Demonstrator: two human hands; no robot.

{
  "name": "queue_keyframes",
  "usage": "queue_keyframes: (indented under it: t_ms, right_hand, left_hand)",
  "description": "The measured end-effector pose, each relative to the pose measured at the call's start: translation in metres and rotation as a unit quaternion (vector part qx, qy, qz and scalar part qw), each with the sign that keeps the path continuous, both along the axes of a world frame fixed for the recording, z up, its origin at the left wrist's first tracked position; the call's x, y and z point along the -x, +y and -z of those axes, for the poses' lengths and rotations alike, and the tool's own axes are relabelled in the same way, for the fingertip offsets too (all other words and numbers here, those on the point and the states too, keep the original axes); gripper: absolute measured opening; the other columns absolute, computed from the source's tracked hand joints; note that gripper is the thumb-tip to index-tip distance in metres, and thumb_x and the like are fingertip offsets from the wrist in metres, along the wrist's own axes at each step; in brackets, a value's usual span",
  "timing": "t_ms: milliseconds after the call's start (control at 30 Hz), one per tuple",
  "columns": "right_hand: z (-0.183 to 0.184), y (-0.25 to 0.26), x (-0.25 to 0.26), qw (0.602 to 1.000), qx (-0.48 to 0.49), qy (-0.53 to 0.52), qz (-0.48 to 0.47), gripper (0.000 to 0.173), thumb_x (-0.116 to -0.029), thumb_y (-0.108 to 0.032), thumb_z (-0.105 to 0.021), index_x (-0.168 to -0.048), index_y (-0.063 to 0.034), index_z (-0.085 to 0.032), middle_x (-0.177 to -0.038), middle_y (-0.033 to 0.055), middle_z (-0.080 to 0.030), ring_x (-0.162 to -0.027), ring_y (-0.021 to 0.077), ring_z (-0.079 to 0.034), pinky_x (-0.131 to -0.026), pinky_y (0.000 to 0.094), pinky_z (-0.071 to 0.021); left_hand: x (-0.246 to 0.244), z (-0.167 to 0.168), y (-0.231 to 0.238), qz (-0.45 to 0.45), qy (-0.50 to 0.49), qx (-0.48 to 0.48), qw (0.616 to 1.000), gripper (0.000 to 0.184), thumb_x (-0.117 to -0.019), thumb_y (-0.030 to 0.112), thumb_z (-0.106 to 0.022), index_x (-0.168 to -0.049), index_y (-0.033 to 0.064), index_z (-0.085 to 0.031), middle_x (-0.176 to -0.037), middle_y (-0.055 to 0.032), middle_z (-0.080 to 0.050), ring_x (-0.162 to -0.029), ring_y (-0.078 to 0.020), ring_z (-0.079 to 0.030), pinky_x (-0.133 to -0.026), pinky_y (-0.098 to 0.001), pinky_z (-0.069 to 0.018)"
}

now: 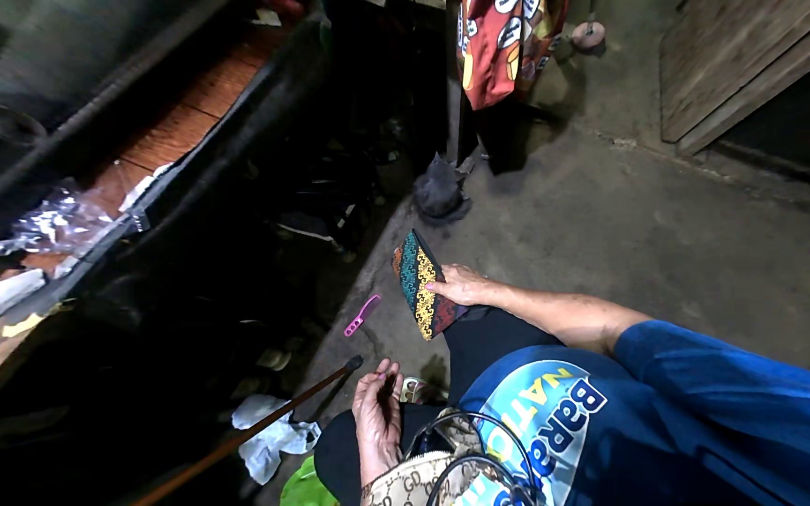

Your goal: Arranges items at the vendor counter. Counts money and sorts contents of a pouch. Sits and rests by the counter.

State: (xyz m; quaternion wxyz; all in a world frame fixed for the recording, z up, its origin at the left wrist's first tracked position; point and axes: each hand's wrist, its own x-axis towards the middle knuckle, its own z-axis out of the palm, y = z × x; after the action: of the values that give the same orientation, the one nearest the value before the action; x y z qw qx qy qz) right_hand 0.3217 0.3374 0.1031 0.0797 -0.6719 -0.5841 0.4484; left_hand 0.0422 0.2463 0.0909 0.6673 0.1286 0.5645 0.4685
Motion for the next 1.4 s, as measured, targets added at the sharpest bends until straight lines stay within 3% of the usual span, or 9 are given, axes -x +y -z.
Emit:
queue_keyframes:
  t_ms: [1400]
  right_hand:
    - [-0.0030,-0.0005,0.0005,1.000,0.007,-0.004,-0.001,0.064,-0.1054,-0.053,-0.047,-0.129,0.0038,-0.062,-0.133,0.0245,-0.061,-0.130,0.0378,-0.056,-0.108,0.0601,-0.0418]
  left_hand:
    - [-0.0006,0.0019,-0.0009,0.011,0.010,-0.009,1.000,0.016,-0.0957,-0.009,-0.045,-0.093,0.0061,-0.049,-0.108,-0.0114,-0.075,-0.088,-0.0186,-0.075,-0.072,-0.0314,-0.0620]
